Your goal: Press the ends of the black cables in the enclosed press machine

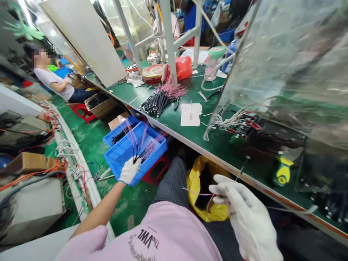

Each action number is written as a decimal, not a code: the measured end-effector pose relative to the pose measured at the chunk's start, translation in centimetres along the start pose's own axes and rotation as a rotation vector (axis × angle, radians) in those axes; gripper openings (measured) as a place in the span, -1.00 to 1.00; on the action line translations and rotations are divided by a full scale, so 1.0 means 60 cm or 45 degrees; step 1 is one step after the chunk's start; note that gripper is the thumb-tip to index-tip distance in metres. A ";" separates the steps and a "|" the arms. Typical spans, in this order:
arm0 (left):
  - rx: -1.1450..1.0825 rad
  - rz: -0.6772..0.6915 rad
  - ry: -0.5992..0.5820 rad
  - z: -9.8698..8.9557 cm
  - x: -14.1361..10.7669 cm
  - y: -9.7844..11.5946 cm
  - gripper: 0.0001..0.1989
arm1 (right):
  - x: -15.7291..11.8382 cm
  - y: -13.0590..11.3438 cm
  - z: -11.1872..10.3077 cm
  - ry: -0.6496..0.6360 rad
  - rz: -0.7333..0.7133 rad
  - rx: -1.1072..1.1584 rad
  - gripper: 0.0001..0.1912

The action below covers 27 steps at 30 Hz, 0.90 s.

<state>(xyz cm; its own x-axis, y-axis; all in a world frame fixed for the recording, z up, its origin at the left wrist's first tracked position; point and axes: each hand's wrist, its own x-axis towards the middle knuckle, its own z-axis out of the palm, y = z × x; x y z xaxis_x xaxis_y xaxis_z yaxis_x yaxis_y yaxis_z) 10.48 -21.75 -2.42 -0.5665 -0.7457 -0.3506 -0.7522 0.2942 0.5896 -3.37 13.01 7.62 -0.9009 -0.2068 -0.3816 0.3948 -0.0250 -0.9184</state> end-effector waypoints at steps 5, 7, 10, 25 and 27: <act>0.325 -0.078 0.007 -0.049 0.049 -0.036 -0.72 | -0.008 0.026 0.009 0.020 0.048 0.004 -0.67; 0.422 -0.009 0.012 -0.043 0.044 -0.024 -0.56 | -0.014 0.028 0.021 0.006 0.071 0.019 -0.65; 0.451 0.280 -0.043 -0.004 0.016 0.030 -0.47 | -0.015 0.028 0.040 -0.043 0.067 0.053 -0.63; -0.746 0.575 -1.351 0.215 -0.210 0.254 -0.68 | 0.011 0.016 0.000 0.163 -0.020 0.220 -0.65; -0.915 0.407 -1.401 0.221 -0.213 0.258 -0.64 | 0.014 0.019 -0.018 0.187 -0.086 0.147 -0.66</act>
<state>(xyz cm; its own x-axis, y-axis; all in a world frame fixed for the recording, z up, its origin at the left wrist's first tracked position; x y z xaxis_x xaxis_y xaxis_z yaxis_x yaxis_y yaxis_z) 1.62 0.24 1.52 -0.9106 0.2569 -0.3238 -0.3885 -0.2645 0.8827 -3.90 13.84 6.16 -0.9393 -0.0563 -0.3384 0.3430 -0.1480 -0.9276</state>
